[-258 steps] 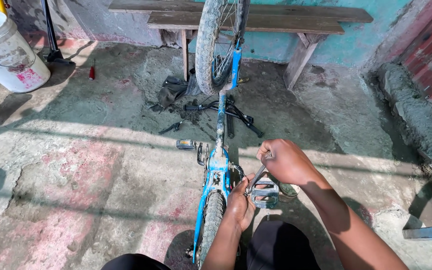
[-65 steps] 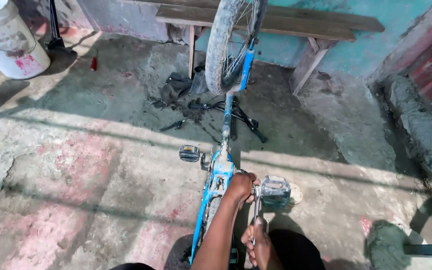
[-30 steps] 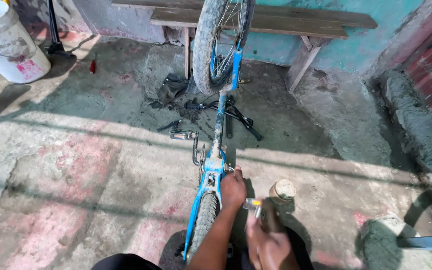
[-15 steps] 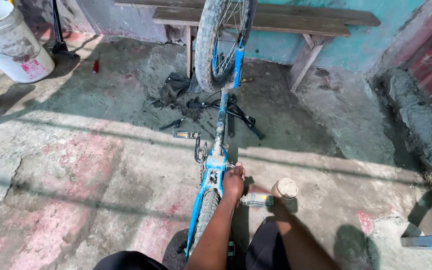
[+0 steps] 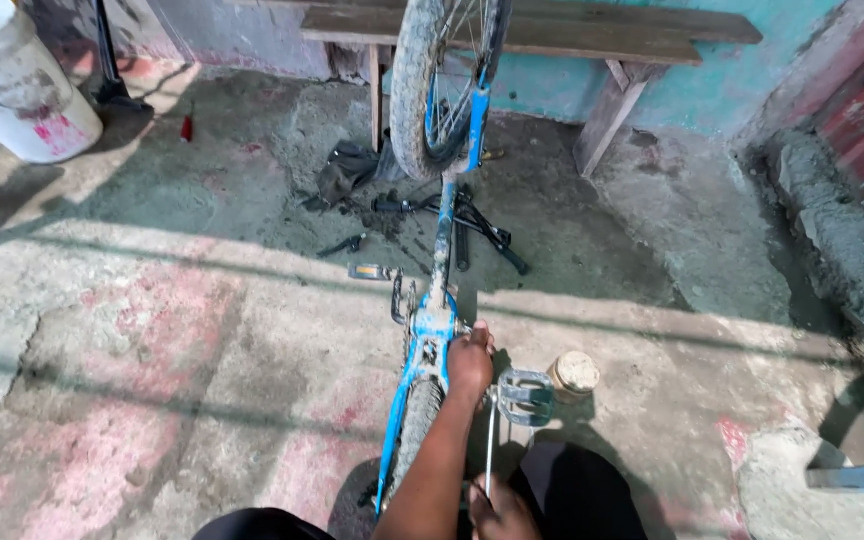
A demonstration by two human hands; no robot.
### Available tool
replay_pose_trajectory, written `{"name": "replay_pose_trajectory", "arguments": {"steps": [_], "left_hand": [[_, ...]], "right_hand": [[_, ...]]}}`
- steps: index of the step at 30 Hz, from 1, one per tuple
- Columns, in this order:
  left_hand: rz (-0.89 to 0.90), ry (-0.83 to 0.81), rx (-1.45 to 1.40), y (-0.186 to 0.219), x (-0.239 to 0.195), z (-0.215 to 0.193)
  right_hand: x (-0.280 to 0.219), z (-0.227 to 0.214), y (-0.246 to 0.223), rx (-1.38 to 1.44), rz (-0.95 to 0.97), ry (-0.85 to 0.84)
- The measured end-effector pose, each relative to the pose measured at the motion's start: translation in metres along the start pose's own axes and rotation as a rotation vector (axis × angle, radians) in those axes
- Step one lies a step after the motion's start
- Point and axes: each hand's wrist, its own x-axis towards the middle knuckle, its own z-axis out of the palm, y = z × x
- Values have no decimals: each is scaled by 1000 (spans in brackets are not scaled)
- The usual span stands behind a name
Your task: The person uses a wrench to loosen and remove the pedals and chainring from the bicycle's crankset. After detaching the components, the person wipes the crankset area with a cloth.
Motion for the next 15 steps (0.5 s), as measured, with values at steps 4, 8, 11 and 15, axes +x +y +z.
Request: {"name": "replay_pose_trajectory", "arguments": {"steps": [4,8,11,15], "left_hand": [[189,70,215,-17,11,1],[285,104,383,-23,6,3],[274,99,373,-23,10,3],[137,40,25,-26,16,2]], "right_hand": [[-42,-13,-70,-144,-32,116],[-73,-65,-184,-209,-133,412],[-2,-100,-232,-553,-285,569],[163,-126,-202,-434,-268,147]]}}
